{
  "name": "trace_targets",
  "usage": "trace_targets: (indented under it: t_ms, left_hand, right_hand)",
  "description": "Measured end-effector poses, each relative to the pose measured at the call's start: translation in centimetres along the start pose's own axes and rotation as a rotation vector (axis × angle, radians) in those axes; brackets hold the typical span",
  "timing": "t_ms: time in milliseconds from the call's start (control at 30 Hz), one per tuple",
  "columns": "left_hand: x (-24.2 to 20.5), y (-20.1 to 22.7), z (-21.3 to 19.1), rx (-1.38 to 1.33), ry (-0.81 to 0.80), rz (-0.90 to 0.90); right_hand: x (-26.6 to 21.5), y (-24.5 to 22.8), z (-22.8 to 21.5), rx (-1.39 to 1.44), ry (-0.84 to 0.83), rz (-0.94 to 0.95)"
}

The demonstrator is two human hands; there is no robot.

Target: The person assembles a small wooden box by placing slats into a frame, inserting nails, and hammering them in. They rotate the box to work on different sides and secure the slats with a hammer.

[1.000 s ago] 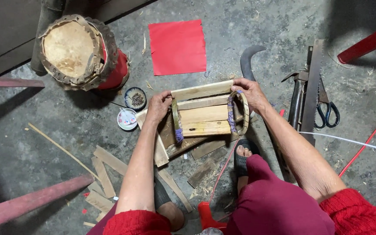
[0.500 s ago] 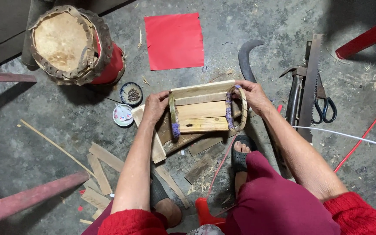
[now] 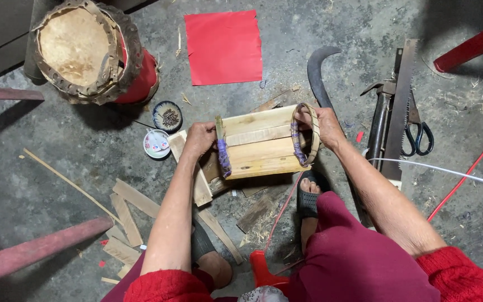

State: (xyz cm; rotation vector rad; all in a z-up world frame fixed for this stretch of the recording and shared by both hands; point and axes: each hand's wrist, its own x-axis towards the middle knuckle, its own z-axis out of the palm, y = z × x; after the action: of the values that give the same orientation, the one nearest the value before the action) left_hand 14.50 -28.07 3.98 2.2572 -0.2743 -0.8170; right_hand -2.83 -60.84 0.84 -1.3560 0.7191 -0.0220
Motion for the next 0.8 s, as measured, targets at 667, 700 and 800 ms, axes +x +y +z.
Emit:
trace_targets:
  t_ms: [667, 700, 800]
  left_hand:
    - [-4.0, 1.5, 3.1, 0.049, 0.222, -0.286]
    - [-5.1, 3.4, 2.3, 0.067, 0.246, -0.297]
    - [-4.2, 1.7, 3.2, -0.049, 0.257, -0.397]
  right_hand:
    - [-1.9, -1.1, 1.1, -0.43, 0.191, -0.181]
    - [-1.6, -0.1, 0.9, -0.408, 0.226, -0.182]
    - [-2.7, -1.3, 1.6, -0.422, 0.192, -0.341]
